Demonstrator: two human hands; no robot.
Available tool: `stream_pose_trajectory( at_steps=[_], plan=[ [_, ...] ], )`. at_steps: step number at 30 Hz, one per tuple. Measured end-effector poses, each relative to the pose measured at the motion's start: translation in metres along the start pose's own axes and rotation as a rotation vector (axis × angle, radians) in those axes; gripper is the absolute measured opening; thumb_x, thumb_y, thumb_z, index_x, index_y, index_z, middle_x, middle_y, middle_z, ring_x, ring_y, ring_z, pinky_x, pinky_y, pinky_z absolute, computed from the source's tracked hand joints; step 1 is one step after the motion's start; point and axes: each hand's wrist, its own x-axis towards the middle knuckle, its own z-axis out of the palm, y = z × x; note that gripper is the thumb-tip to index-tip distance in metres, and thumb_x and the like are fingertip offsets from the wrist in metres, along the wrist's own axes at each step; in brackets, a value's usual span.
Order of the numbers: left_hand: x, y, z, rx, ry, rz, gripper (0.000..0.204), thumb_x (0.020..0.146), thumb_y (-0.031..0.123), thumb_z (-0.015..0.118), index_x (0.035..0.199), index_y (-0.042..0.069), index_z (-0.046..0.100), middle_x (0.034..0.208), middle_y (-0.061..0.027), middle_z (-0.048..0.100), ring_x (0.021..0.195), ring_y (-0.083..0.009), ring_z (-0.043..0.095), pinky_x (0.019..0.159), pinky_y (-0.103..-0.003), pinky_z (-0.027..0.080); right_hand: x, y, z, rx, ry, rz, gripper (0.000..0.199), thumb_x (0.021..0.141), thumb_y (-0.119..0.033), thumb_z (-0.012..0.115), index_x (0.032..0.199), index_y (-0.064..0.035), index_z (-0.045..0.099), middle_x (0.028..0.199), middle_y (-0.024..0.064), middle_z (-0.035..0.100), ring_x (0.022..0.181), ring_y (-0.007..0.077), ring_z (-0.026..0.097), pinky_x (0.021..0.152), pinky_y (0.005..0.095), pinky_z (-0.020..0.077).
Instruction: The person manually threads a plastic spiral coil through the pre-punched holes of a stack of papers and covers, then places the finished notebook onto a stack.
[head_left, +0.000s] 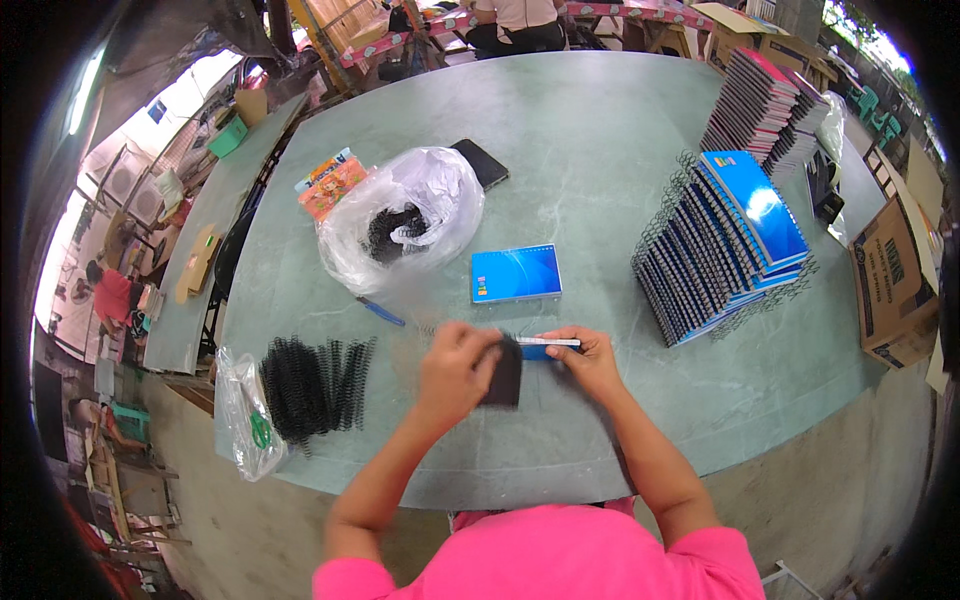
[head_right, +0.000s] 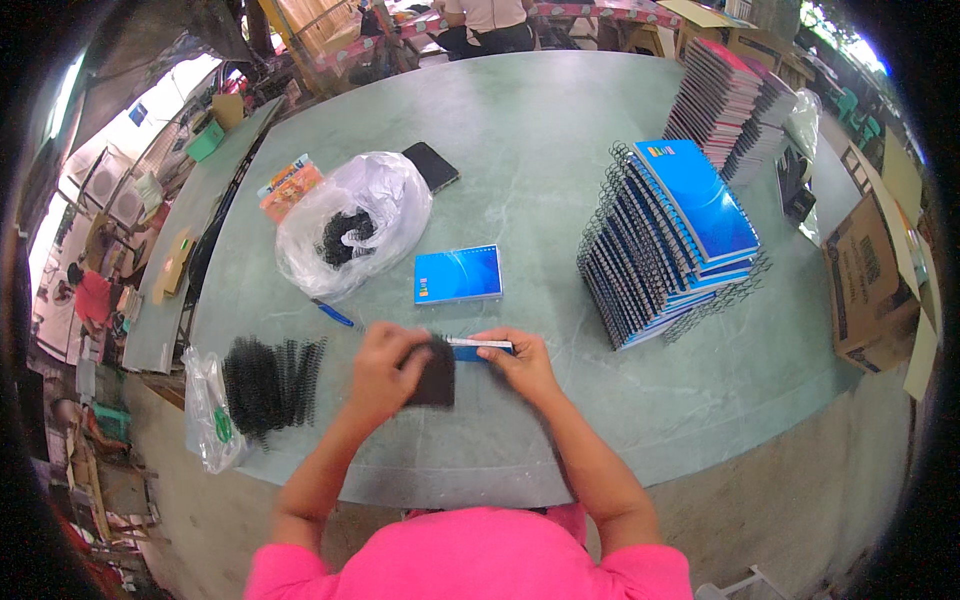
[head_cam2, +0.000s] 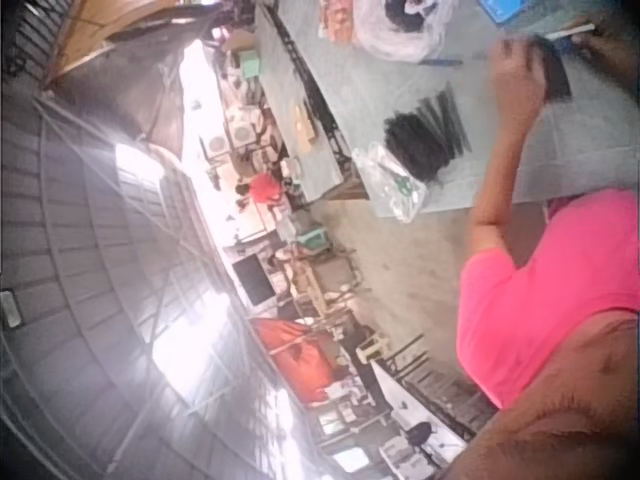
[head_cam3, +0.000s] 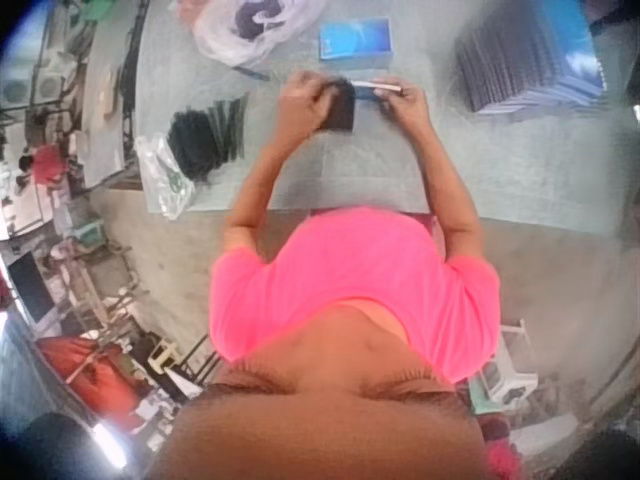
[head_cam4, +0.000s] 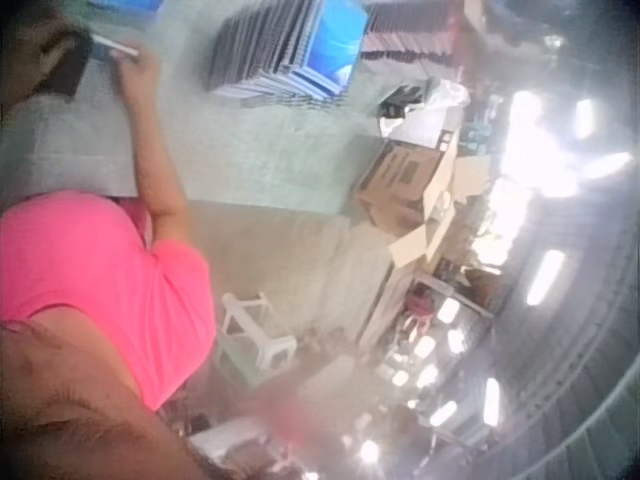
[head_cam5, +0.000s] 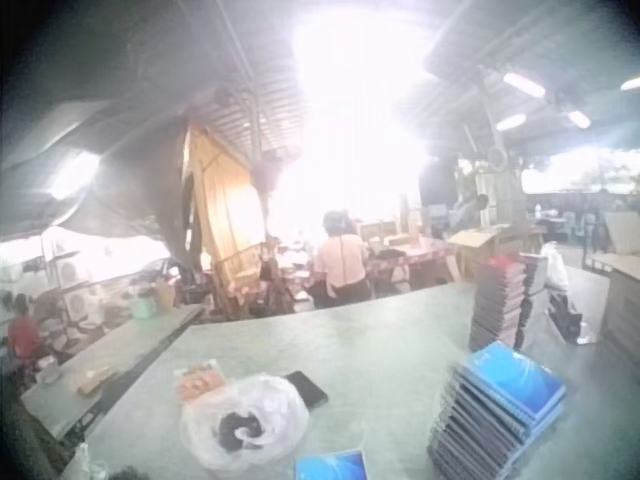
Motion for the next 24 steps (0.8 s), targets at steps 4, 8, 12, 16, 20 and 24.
stream_pose_trajectory(
  at_steps=[4,8,12,16,20,24],
  plan=[
    [0.013,0.011,-0.007,-0.054,0.232,-0.031,0.023,0.068,0.003,0.07,0.09,0.008,0.064,0.083,-0.0111,0.057,0.079,-0.0268,0.057,0.07,-0.034,0.046,-0.003,0.001,0.0,0.015,0.001,-0.003,0.017,0.079,-0.002,0.065,0.097,-0.0016,0.066,0.095,0.0061,0.067,0.085,0.0098,0.06,0.077,0.023,0.046],
    [0.007,0.01,0.001,-0.034,0.109,0.008,0.022,0.069,0.006,0.07,0.09,0.008,0.063,0.085,-0.012,0.058,0.079,-0.0294,0.057,0.071,-0.036,0.046,-0.002,0.006,0.004,0.024,0.023,-0.044,0.016,0.079,-0.003,0.065,0.096,-0.0021,0.066,0.095,0.0061,0.067,0.086,0.0101,0.059,0.078,0.0238,0.0454],
    [-0.043,0.001,0.029,-0.179,-0.441,0.095,0.023,0.069,0.014,0.072,0.089,0.007,0.062,0.086,-0.0121,0.057,0.086,-0.0299,0.055,0.074,-0.038,0.044,-0.002,0.002,0.008,0.063,0.031,-0.046,0.015,0.079,-0.004,0.065,0.094,-0.0031,0.066,0.092,0.0051,0.067,0.086,0.0101,0.059,0.079,0.0249,0.0447],
    [-0.014,0.003,0.016,0.039,-0.077,0.129,0.022,0.072,0.01,0.07,0.091,0.006,0.06,0.088,-0.013,0.057,0.085,-0.0305,0.055,0.071,-0.039,0.043,-0.003,0.003,0.001,0.025,0.018,-0.041,0.015,0.079,-0.003,0.064,0.094,-0.003,0.065,0.092,0.0049,0.067,0.086,0.0106,0.059,0.079,0.0252,0.0451],
    [-0.003,-0.024,0.01,-0.035,-0.194,0.127,0.021,0.073,0.006,0.066,0.092,0.006,0.058,0.092,-0.0113,0.057,0.082,-0.0309,0.056,0.07,-0.039,0.043,-0.004,0.0,0.003,0.016,-0.033,-0.061,0.012,0.08,-0.002,0.063,0.092,-0.0016,0.063,0.095,0.0083,0.067,0.086,0.0116,0.06,0.078,0.0254,0.0464],
    [-0.004,-0.025,0.008,-0.039,-0.235,0.007,0.023,0.071,0.006,0.069,0.091,0.004,0.057,0.084,-0.0129,0.057,0.083,-0.0317,0.055,0.071,-0.039,0.043,-0.005,0.005,0.004,0.032,-0.014,-0.045,0.012,0.079,-0.002,0.064,0.091,-0.0018,0.063,0.094,0.0083,0.067,0.086,0.0123,0.06,0.078,0.026,0.0467]
  ],
)
